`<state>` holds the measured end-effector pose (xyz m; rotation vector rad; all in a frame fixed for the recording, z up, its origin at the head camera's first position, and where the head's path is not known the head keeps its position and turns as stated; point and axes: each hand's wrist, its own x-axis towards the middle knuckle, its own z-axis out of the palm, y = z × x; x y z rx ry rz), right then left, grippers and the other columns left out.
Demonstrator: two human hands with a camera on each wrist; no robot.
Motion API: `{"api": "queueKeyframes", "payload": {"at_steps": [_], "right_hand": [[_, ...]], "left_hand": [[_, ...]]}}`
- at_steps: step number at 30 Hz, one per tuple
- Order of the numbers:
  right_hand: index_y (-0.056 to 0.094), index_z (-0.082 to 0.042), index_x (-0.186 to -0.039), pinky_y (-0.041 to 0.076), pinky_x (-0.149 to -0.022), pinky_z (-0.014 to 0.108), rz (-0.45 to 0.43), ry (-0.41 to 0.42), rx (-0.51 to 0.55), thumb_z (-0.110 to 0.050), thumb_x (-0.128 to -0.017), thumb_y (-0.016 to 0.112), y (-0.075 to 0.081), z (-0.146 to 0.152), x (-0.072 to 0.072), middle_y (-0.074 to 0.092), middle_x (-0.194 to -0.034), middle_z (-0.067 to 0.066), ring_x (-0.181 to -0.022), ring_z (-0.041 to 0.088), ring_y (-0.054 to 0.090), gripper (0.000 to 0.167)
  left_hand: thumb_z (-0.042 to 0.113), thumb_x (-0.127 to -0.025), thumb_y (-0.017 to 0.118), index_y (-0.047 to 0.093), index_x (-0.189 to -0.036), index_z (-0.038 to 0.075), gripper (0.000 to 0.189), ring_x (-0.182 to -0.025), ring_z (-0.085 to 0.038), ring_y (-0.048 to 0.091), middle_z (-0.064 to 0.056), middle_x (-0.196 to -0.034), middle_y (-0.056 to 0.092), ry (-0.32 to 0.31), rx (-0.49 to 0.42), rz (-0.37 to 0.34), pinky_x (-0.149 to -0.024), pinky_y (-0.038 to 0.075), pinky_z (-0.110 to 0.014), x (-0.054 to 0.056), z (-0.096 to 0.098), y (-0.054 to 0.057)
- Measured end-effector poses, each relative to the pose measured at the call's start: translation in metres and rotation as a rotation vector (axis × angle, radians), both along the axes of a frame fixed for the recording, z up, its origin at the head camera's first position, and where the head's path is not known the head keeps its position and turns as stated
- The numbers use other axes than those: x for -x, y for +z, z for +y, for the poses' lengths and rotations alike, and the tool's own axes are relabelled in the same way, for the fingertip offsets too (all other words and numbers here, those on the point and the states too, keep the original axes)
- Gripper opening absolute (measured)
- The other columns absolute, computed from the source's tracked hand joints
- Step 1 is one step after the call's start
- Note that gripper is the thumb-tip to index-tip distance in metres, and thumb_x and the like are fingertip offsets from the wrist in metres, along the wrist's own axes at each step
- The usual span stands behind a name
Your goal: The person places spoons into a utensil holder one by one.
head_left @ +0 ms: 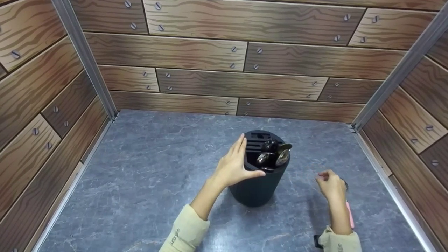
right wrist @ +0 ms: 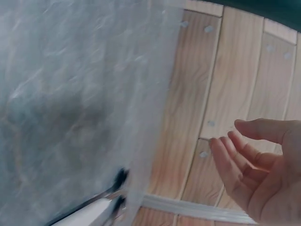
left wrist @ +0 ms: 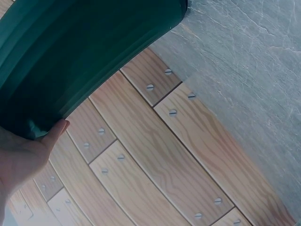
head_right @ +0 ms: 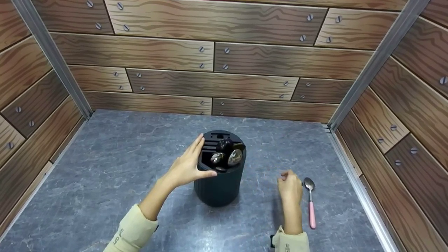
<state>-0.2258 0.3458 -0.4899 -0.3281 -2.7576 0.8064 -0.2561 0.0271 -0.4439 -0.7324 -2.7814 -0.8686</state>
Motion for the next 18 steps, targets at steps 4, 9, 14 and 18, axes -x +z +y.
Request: {"api": "queueKeyframes", "payload": {"at_steps": [4, 9, 14, 18], "right_hand": [[0.058, 0.008, -0.098, 0.042, -0.070, 0.052, -0.095, -0.066, 0.000, -0.009, -0.083, 0.061, -0.010, 0.012, 0.000, 0.059, -0.090, 0.023, -0.083, 0.042, 0.055, 0.022], [0.054, 0.006, -0.105, 0.040, -0.075, 0.055, -0.258, -0.121, -0.008, -0.016, -0.085, 0.059, -0.019, 0.026, 0.001, 0.055, -0.105, 0.029, -0.095, 0.049, 0.051, 0.030], [0.050, 0.008, -0.109, 0.040, -0.077, 0.056, -0.357, -0.147, -0.020, -0.020, -0.085, 0.057, -0.028, 0.035, 0.002, 0.049, -0.112, 0.035, -0.099, 0.054, 0.047, 0.037], [0.043, 0.012, -0.111, 0.039, -0.076, 0.060, -0.371, -0.174, -0.029, -0.017, -0.082, 0.054, -0.037, 0.036, 0.002, 0.044, -0.113, 0.039, -0.100, 0.058, 0.044, 0.043]], "left_hand": [[0.077, -0.065, 0.055, 0.015, -0.146, 0.005, 0.116, -0.135, -0.020, 0.018, -0.002, -0.153, 0.004, 0.003, 0.001, -0.005, -0.092, 0.040, -0.043, 0.000, 0.000, 0.000], [0.078, -0.065, 0.054, 0.015, -0.147, 0.006, 0.116, -0.135, -0.020, 0.017, 0.000, -0.153, 0.002, 0.007, 0.000, -0.012, -0.091, 0.041, -0.045, 0.000, 0.000, 0.000], [0.079, -0.065, 0.053, 0.015, -0.147, 0.005, 0.116, -0.135, -0.020, 0.017, -0.001, -0.153, 0.002, 0.006, 0.005, -0.005, -0.091, 0.041, -0.044, 0.000, 0.000, -0.001], [0.078, -0.065, 0.053, 0.015, -0.147, 0.006, 0.116, -0.135, -0.020, 0.018, -0.001, -0.153, 0.003, 0.003, 0.006, -0.001, -0.089, 0.043, -0.044, 0.000, 0.000, 0.000]]}}
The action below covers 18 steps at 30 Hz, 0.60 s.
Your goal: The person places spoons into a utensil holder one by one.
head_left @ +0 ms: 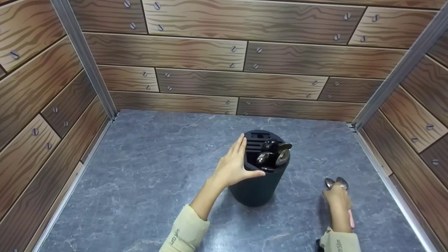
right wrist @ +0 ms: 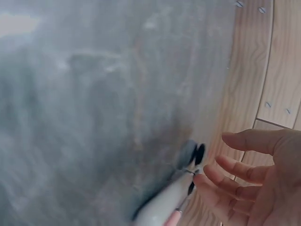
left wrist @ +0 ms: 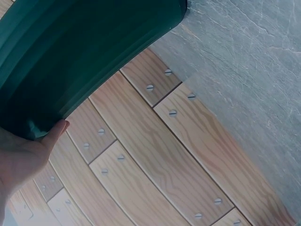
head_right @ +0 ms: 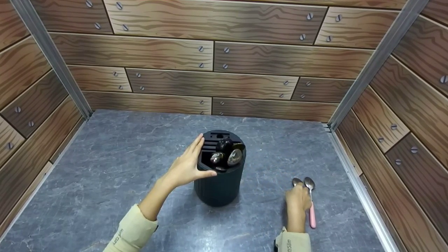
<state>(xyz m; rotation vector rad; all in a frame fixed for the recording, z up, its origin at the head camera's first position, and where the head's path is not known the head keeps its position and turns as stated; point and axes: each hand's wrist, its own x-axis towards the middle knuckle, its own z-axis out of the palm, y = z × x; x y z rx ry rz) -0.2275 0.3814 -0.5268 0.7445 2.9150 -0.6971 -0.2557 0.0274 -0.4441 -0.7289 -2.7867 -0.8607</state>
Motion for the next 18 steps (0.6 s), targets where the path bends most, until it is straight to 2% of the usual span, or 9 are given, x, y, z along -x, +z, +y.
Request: {"api": "queueKeyframes", "payload": {"at_steps": [6, 13, 18], "right_hand": [[0.032, 0.018, -0.116, 0.037, -0.078, 0.063, 0.042, -0.050, -0.004, -0.009, -0.081, 0.050, -0.0090, -0.0023, 0.0024, 0.038, -0.115, 0.040, -0.101, 0.060, 0.041, 0.047], [0.047, 0.024, -0.105, 0.044, -0.071, 0.058, -0.044, -0.025, -0.042, -0.007, -0.080, 0.048, -0.0118, 0.0034, 0.0081, 0.045, -0.110, 0.044, -0.098, 0.059, 0.046, 0.040], [0.049, 0.023, -0.104, 0.045, -0.071, 0.056, -0.052, -0.023, -0.046, -0.007, -0.081, 0.047, -0.0123, 0.0048, 0.0058, 0.046, -0.109, 0.044, -0.097, 0.057, 0.047, 0.038]], "left_hand": [[0.078, -0.065, 0.054, 0.015, -0.147, 0.006, 0.116, -0.134, -0.020, 0.019, -0.001, -0.153, 0.004, 0.003, -0.006, 0.005, -0.088, 0.043, -0.044, -0.0002, 0.0001, 0.0008], [0.078, -0.064, 0.055, 0.014, -0.147, 0.007, 0.116, -0.134, -0.020, 0.019, -0.001, -0.153, 0.004, 0.006, -0.007, -0.007, -0.088, 0.043, -0.046, -0.0001, 0.0002, 0.0001], [0.078, -0.064, 0.055, 0.014, -0.147, 0.007, 0.117, -0.134, -0.020, 0.019, 0.000, -0.153, 0.004, 0.003, -0.010, -0.006, -0.089, 0.042, -0.046, -0.0004, 0.0003, -0.0001]]}}
